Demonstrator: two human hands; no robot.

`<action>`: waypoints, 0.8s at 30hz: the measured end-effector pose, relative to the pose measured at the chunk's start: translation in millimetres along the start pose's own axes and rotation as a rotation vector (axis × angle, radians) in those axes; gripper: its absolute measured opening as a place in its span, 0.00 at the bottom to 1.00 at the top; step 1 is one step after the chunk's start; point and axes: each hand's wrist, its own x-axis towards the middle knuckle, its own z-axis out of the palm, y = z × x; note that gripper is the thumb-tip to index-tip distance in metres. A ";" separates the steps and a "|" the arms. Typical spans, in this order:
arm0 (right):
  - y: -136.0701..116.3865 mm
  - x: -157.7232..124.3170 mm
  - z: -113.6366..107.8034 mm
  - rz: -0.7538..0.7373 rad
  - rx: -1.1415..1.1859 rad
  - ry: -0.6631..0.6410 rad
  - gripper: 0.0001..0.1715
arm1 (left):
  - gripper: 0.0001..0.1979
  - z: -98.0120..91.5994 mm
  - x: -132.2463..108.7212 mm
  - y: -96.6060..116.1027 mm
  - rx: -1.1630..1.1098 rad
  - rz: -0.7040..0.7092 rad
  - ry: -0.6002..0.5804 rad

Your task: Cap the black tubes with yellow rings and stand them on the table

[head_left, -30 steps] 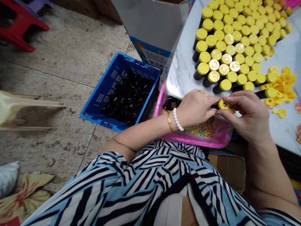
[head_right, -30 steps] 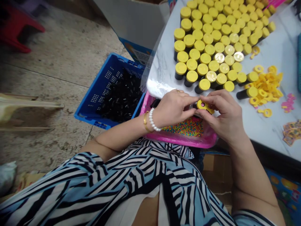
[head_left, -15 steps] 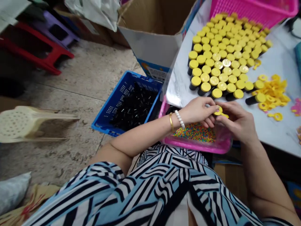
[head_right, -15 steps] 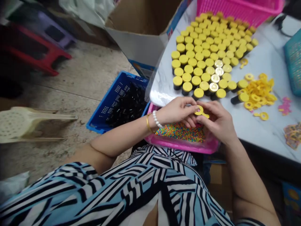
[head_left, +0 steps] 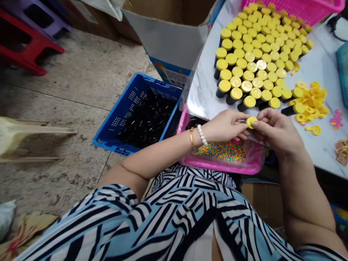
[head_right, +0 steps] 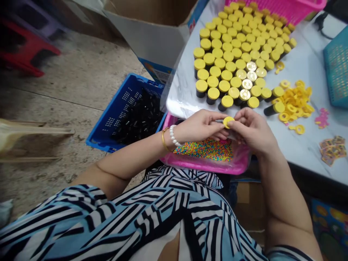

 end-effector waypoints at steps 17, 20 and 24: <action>-6.7 13.1 2.8 0.108 0.021 -0.092 0.28 | 0.08 18.4 6.4 -13.4 0.558 0.317 0.322; -2.5 -7.1 22.0 -0.044 -0.145 0.100 0.24 | 0.09 17.8 -3.1 -14.7 0.623 0.333 0.356; 20.4 -39.2 19.7 -0.208 -0.383 0.277 0.20 | 0.17 -20.3 -32.4 -15.8 0.704 0.475 0.611</action>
